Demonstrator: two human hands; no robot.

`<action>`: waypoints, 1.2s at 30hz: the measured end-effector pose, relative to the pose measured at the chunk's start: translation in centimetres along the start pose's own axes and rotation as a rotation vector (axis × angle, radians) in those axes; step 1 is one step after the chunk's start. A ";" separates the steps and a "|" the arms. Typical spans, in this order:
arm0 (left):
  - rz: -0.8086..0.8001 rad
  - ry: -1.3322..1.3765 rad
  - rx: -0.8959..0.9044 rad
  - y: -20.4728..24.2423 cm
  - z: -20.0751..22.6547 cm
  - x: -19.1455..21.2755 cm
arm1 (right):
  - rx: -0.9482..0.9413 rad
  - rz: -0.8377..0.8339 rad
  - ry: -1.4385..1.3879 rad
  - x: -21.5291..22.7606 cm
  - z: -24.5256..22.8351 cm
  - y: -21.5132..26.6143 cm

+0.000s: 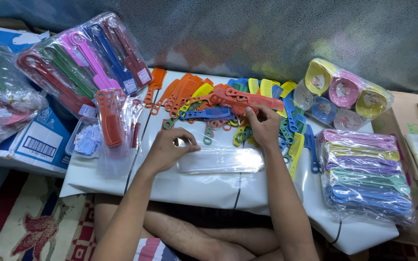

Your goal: Packaging small plastic toy components into individual plastic bags

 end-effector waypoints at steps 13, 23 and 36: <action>0.564 0.860 0.050 -9.3 -6.1 -0.3 | -0.052 0.035 -0.139 -0.6 -0.9 0.1; 0.230 1.096 -0.095 -12.3 -6.9 -2.7 | -0.061 -0.076 -0.231 -1.2 -2.0 -0.3; 0.293 1.022 -0.031 -12.0 -6.9 -3.1 | -0.237 -0.337 -0.468 -3.2 -2.8 -2.0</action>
Point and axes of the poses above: each hand's wrist, its own y-axis away from the middle knuckle, its own x-axis out of the back of the hand, z = x × y, the point moved 4 cm from there along -y, towards the middle knuckle, and after that the axes turned 5 degrees about x, right-handed, at the moved point
